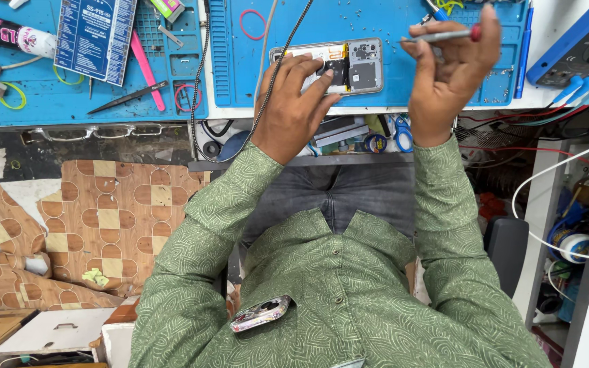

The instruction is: The person uses a screwdriver to remove screws from the back of a smartphone, then opens the device and removes the battery. The person inspects the internal components and places the battery on the workbench.

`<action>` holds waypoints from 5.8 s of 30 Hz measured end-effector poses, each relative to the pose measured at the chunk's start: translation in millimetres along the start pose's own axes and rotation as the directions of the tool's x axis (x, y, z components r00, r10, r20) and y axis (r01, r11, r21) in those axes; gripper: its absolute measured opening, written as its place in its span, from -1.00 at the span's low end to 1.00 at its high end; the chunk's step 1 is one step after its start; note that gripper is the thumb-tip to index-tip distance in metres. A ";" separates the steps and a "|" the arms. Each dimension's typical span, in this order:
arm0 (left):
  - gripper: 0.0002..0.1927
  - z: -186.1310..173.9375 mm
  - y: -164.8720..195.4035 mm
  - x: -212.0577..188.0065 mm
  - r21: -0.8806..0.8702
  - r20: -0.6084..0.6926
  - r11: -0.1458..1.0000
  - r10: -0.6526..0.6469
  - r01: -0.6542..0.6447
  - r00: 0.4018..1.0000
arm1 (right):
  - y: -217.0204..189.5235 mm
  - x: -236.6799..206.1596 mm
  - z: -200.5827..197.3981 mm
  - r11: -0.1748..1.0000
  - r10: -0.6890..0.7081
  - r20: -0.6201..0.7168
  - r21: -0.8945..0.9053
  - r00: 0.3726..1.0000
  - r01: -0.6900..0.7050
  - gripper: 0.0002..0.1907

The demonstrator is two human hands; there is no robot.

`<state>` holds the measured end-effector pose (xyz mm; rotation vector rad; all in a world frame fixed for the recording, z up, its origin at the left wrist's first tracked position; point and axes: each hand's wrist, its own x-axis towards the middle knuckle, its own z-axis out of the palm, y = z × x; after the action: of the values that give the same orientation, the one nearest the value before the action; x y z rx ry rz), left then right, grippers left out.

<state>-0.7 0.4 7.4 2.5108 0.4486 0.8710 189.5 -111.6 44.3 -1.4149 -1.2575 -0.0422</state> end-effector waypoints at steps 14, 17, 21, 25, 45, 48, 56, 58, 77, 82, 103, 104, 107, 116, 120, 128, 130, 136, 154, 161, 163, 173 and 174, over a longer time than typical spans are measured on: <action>-0.67 2.2 -1.7 -2.5 0.013 -0.002 1.000 0.004 -0.004 1.000 | -1.1 -38.2 -1.8 0.986 0.122 0.061 0.109 0.991 -0.128 -0.16; -0.66 2.5 -1.7 -2.3 0.010 -0.003 1.000 0.004 -0.004 1.000 | -3.8 -38.0 -1.9 0.990 0.103 0.088 0.087 0.991 -0.110 -0.17; -0.67 3.9 -2.3 -2.6 0.014 0.005 1.000 0.003 -0.003 1.000 | -6.2 -39.0 -2.7 0.993 0.091 0.099 0.068 0.991 -0.098 -0.18; -0.67 3.2 -2.6 -3.3 0.007 -0.006 1.000 0.007 -0.007 1.000 | -4.3 -36.5 -0.7 0.996 0.080 0.089 0.043 0.993 -0.084 -0.22; -0.68 2.5 -1.8 -2.2 -0.006 -0.015 1.000 0.007 -0.007 1.000 | -7.2 -33.8 9.0 0.969 -0.013 0.069 -0.247 0.998 0.030 -0.41; -0.68 2.5 -1.8 -1.1 -0.005 -0.017 1.000 0.011 -0.011 1.000 | -7.8 -31.8 0.4 0.998 0.037 0.174 -0.049 0.984 -0.029 -0.45; -0.69 1.9 -3.0 -1.9 0.000 -0.003 1.000 0.010 -0.010 1.000 | -10.6 -21.0 -5.1 0.977 0.091 0.193 0.171 0.977 -0.125 -0.62; -0.68 2.1 -2.0 -2.0 0.010 -0.010 1.000 0.008 -0.008 1.000 | -11.3 -19.4 -1.8 0.968 0.116 0.213 0.193 0.970 -0.159 -0.69; -0.67 1.3 -2.1 -1.1 -0.007 -0.008 1.000 0.012 -0.012 1.000 | 0.7 -1.8 2.5 0.940 0.124 0.138 0.302 0.983 -0.161 -0.66; -0.67 1.3 -1.3 -1.6 -0.003 -0.005 1.000 0.003 -0.003 1.000 | 1.4 2.3 -4.0 0.939 0.137 0.177 0.289 0.975 -0.184 -0.70; -0.68 1.4 -0.9 -1.7 -0.010 -0.012 1.000 -0.001 0.001 1.000 | -13.4 -20.7 7.6 0.995 0.022 0.091 -0.097 0.996 -0.013 -0.68; -0.68 1.6 -0.9 -2.1 -0.015 -0.010 1.000 -0.003 0.003 1.000 | -14.0 -22.3 7.1 0.985 0.006 0.061 -0.170 0.998 0.004 -0.70; -0.67 3.6 -2.1 -1.1 0.003 -0.017 1.000 0.005 -0.005 1.000 | -11.9 -24.2 6.1 0.995 0.096 0.069 0.020 0.993 -0.098 -0.71; -0.68 3.5 -2.9 -1.8 -0.006 -0.008 1.000 0.004 -0.004 1.000 | -5.7 -25.0 -0.8 0.994 0.088 0.114 0.059 0.990 -0.095 -0.65; -0.68 2.6 -1.0 -2.2 0.000 -0.012 1.000 0.002 -0.002 1.000 | -3.9 -28.0 -3.8 0.995 0.088 0.134 0.033 0.987 -0.093 -0.37; -0.67 2.2 -2.6 -1.9 -0.003 -0.016 1.000 0.010 -0.011 1.000 | 0.4 -36.0 -16.0 0.994 0.106 0.208 -0.039 0.972 -0.101 -0.24; -0.67 3.0 -2.1 -2.2 -0.007 -0.013 1.000 0.013 -0.013 1.000 | 0.9 -36.2 -16.7 0.990 0.128 0.190 -0.091 0.973 -0.112 -0.17; -0.67 4.1 -2.5 -2.5 0.003 -0.013 1.000 0.005 -0.005 1.000 | -0.2 -34.8 -15.9 0.994 0.079 0.221 -0.090 0.972 -0.060 -0.09; -0.68 3.3 -2.4 -2.4 0.002 -0.012 1.000 0.005 -0.004 1.000 | -1.8 -33.7 -12.6 0.990 0.087 0.153 -0.125 0.984 -0.068 -0.10; -0.67 2.3 -1.5 -2.5 -0.006 -0.010 1.000 0.005 -0.005 1.000 | -1.3 -34.2 -11.5 0.987 0.037 0.152 -0.158 0.988 -0.013 -0.08; -0.67 2.5 -1.8 -2.1 -0.002 -0.011 1.000 0.010 -0.010 1.000 | 0.0 -34.8 -12.2 0.988 0.076 0.141 -0.146 0.987 -0.056 -0.09; -0.67 4.3 -2.5 -1.6 0.006 -0.012 1.000 0.012 -0.012 1.000 | -0.6 -38.9 -17.8 0.989 0.151 0.118 -0.009 0.981 -0.151 -0.15; -0.67 4.2 -2.7 -1.7 0.004 -0.012 1.000 0.010 -0.010 1.000 | -0.2 -38.8 -17.5 0.988 0.151 0.117 0.000 0.982 -0.152 -0.15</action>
<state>0.3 0.6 2.3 2.5146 0.4421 0.8902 183.8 -149.0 24.7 -1.5193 -1.2398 0.1521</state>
